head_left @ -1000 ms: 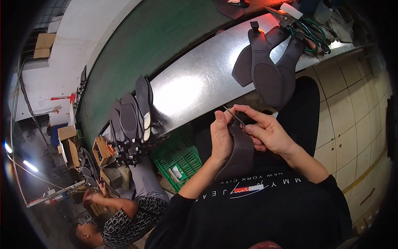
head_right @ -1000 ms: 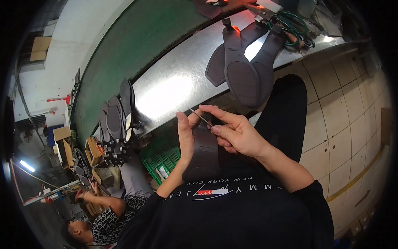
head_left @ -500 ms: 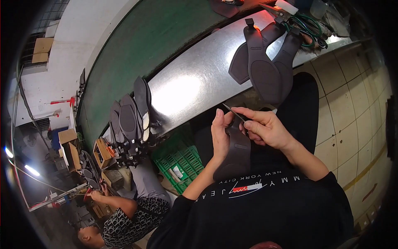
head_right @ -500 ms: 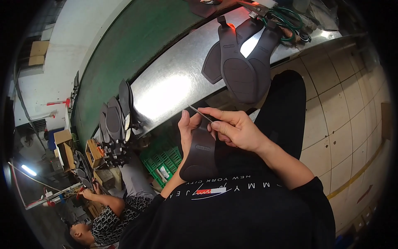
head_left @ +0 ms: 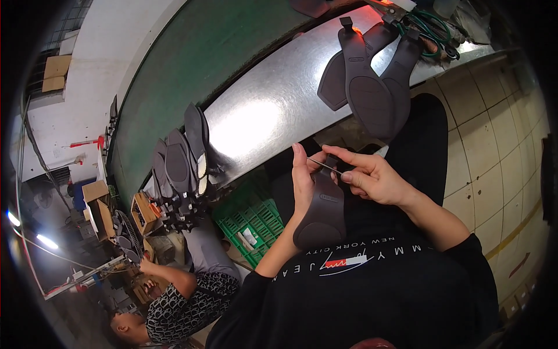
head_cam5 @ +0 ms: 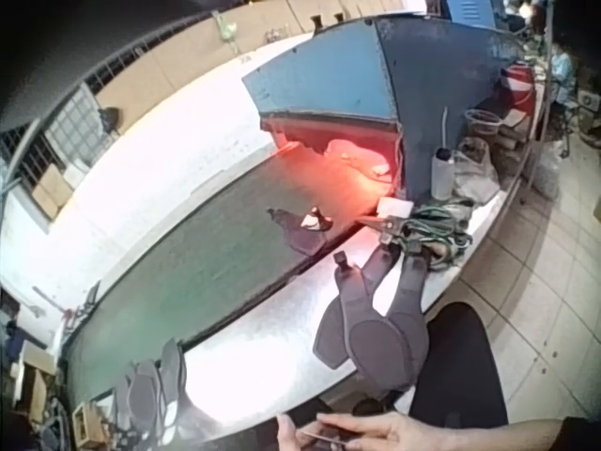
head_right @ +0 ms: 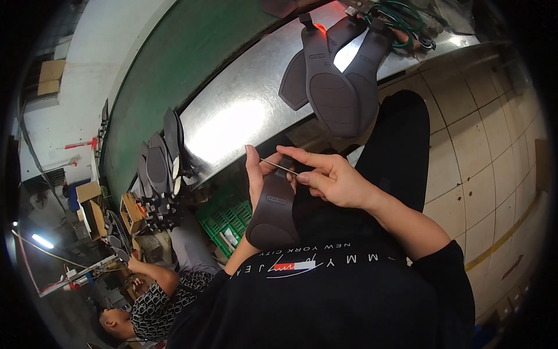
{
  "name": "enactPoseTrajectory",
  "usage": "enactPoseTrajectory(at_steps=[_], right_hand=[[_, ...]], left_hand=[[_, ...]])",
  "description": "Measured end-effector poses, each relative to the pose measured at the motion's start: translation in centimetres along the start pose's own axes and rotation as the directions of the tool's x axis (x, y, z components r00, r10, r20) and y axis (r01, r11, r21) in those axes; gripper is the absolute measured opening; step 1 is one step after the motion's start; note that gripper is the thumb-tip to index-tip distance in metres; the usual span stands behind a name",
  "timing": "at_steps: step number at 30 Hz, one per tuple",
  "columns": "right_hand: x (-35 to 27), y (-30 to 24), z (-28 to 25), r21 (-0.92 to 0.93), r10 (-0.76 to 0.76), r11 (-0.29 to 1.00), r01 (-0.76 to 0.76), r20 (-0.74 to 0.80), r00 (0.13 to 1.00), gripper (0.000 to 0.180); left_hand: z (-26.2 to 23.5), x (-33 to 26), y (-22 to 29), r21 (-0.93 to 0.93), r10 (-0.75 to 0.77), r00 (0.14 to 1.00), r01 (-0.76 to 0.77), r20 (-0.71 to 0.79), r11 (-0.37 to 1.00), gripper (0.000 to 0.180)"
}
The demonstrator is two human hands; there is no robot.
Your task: The person is finishing a shoe component by trimming excess material with a knife.
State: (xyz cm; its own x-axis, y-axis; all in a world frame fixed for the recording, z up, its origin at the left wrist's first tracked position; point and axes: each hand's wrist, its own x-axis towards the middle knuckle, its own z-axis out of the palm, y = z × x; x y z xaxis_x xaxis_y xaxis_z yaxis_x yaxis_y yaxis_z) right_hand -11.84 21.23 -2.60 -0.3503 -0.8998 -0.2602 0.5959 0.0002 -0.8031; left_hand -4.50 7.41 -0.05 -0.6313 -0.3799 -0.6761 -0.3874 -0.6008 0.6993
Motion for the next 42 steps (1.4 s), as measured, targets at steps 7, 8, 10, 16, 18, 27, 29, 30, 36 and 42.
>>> enactPoseTrajectory(at_steps=[7,8,10,16,18,27,29,30,36,42], right_hand=[[0.0,0.6,-0.1,-0.049,-0.073,0.996,0.069,-0.078,0.994,0.047],[-0.1,0.4,-0.1,-0.046,-0.075,0.996,0.071,-0.078,0.994,0.046],[-0.1,0.5,-0.2,-0.042,-0.07,0.997,0.067,-0.082,0.994,0.046],[-0.4,0.4,-0.6,0.037,-0.029,0.999,0.031,-0.06,0.998,0.045],[-0.3,0.3,-0.6,0.064,-0.022,0.998,0.025,-0.04,0.999,0.044],[1.1,-0.6,-0.7,0.263,-0.075,0.96,0.09,-0.066,0.995,0.042],[0.8,-1.1,0.1,0.007,-0.16,0.985,0.17,-0.306,0.939,0.029],[1.1,-1.1,0.7,-0.127,-0.171,0.982,0.138,-0.301,0.938,0.026],[1.6,-0.3,2.0,-0.085,-0.138,0.988,0.131,-0.073,0.988,0.022],[2.0,-3.5,0.5,0.011,-0.053,0.999,0.053,-0.007,0.999,0.029]], left_hand=[[-0.6,0.7,-1.2,0.038,0.057,0.998,-0.058,0.026,0.998,0.072],[-0.8,0.8,-1.4,0.04,0.056,0.998,-0.057,0.025,0.998,0.072],[-1.1,1.2,-1.8,0.035,0.068,0.996,-0.07,0.065,0.997,0.072],[-0.9,1.1,-1.9,0.043,0.098,0.991,-0.102,0.088,0.994,0.072],[-1.0,1.2,-1.8,0.058,0.11,0.989,-0.116,0.098,0.992,0.07],[-1.7,2.0,0.8,-0.049,0.17,0.87,-0.166,0.462,0.985,0.047],[-2.3,2.3,1.9,-0.024,0.209,0.887,-0.219,0.412,0.975,0.047],[-3.3,2.7,2.1,-0.056,0.227,0.891,-0.223,0.393,0.973,0.046],[-3.9,3.7,4.4,-0.047,0.382,0.88,-0.385,0.283,0.922,0.044],[-3.9,3.7,5.5,-0.048,0.397,0.886,-0.398,0.241,0.916,0.039]])
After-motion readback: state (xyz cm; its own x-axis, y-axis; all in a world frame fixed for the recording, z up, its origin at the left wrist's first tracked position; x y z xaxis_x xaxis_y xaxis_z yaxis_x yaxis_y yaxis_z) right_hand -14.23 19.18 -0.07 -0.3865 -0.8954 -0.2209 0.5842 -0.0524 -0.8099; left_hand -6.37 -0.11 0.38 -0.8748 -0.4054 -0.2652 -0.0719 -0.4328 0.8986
